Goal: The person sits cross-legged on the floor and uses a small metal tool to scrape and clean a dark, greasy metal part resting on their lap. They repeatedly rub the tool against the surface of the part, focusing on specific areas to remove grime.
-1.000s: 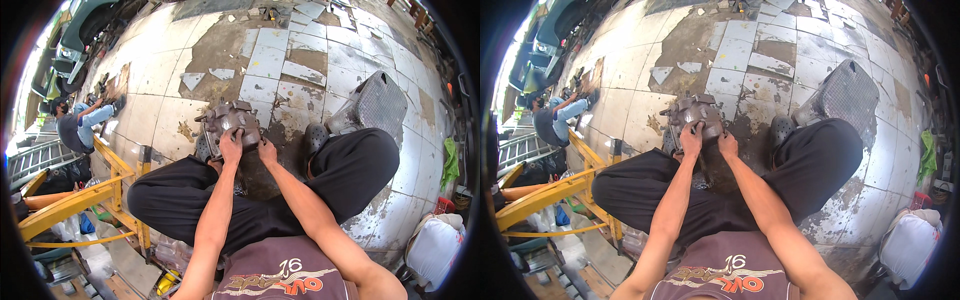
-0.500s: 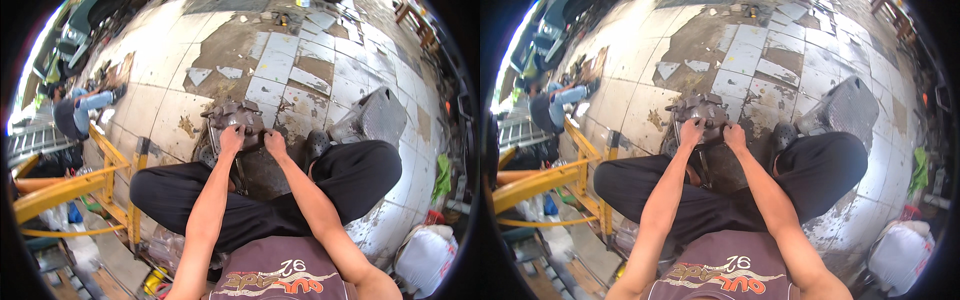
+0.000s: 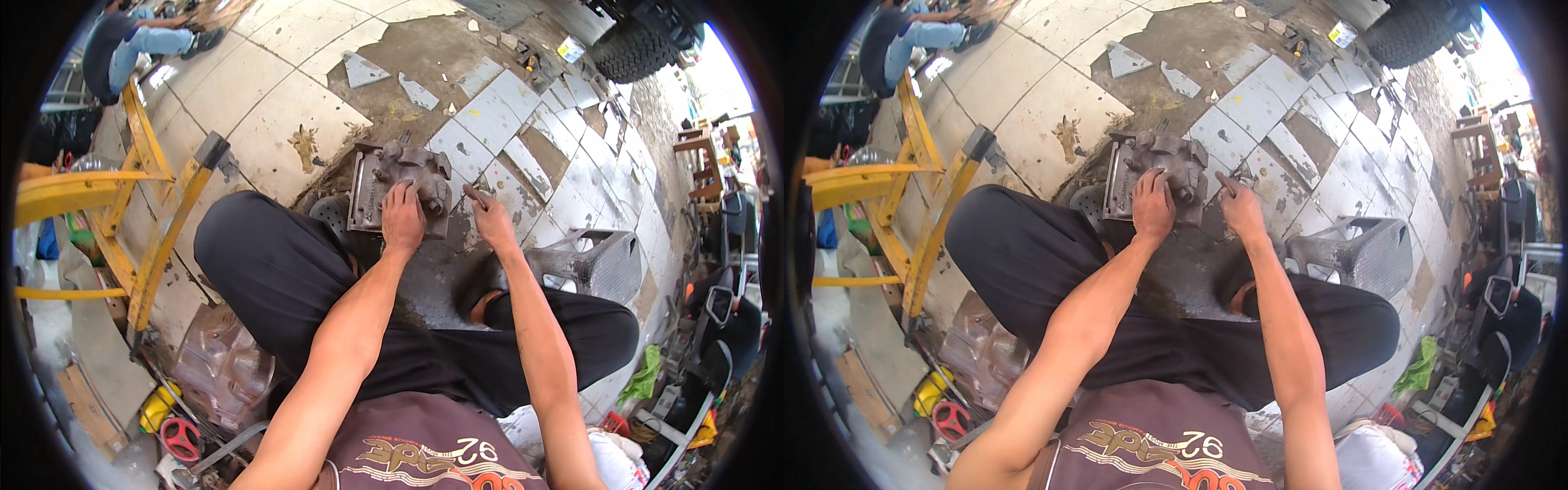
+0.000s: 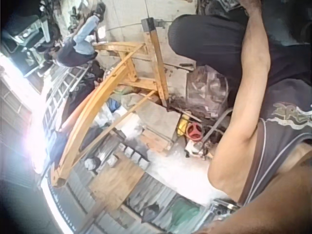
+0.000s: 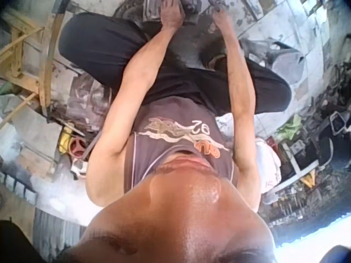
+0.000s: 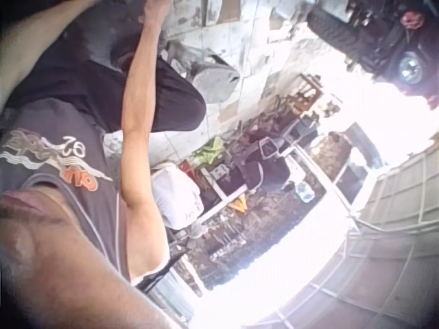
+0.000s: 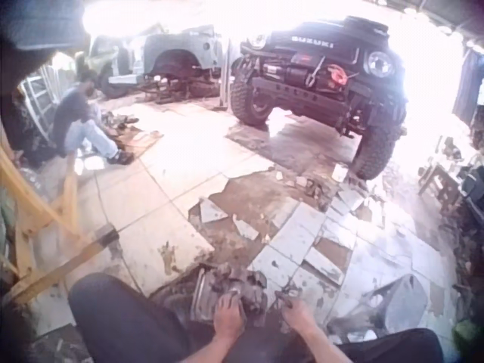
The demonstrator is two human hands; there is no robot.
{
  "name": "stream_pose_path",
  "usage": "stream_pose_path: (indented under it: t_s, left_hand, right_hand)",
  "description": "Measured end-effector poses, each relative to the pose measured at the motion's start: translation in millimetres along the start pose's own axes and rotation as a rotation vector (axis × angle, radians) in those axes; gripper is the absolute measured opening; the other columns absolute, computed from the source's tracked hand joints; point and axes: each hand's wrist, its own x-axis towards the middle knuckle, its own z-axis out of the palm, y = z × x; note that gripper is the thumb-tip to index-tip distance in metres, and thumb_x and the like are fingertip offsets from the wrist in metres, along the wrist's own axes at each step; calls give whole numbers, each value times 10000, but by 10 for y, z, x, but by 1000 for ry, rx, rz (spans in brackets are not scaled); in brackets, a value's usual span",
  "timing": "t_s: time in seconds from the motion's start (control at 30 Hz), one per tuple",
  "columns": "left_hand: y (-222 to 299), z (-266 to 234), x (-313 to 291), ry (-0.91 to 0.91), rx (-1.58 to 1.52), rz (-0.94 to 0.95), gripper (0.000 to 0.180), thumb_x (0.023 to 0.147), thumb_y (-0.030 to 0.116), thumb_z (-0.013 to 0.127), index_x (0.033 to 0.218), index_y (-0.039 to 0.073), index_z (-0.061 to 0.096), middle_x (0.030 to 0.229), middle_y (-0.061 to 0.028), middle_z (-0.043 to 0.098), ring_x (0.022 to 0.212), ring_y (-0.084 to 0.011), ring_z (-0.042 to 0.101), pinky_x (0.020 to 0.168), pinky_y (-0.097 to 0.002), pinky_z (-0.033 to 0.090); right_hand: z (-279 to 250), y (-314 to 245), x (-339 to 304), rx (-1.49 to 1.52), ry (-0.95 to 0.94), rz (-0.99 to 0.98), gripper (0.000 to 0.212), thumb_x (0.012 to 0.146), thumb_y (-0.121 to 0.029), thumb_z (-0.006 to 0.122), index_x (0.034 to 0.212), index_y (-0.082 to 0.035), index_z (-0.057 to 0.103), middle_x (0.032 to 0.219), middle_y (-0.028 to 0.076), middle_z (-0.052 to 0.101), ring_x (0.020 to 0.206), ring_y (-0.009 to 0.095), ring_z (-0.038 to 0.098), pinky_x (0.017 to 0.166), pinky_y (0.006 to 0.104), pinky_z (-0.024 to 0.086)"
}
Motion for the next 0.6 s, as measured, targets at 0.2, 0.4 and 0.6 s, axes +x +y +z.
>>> stream_pose_path:
  t_s: [0.2,0.4,0.6]
  left_hand:
    - [-35,-7,-6,-9,-24,-29,325,888,47,563,1211,10,579,1248,-170,571,1254,-358,503,1068,-453,397]
    - [-5,-41,-1,-26,-49,-11,321,872,28,573,1191,6,588,1229,-174,585,1219,-361,523,1049,-459,411]
    - [-35,-46,-7,-20,-15,-22,309,857,34,586,1164,6,603,1187,-170,605,1182,-362,543,1037,-455,419]
  right_hand:
    - [-33,-223,-53,-320,-13,-263,481,920,-61,487,1383,-158,576,1162,177,692,1027,406,653,897,435,516]
    - [293,83,2,-597,212,-657,571,855,-76,560,1398,-253,564,1296,139,638,1088,354,643,931,458,521]
    - [371,66,-54,-434,-33,-489,496,875,-104,562,1366,-168,594,1387,183,565,1165,391,604,1007,477,475]
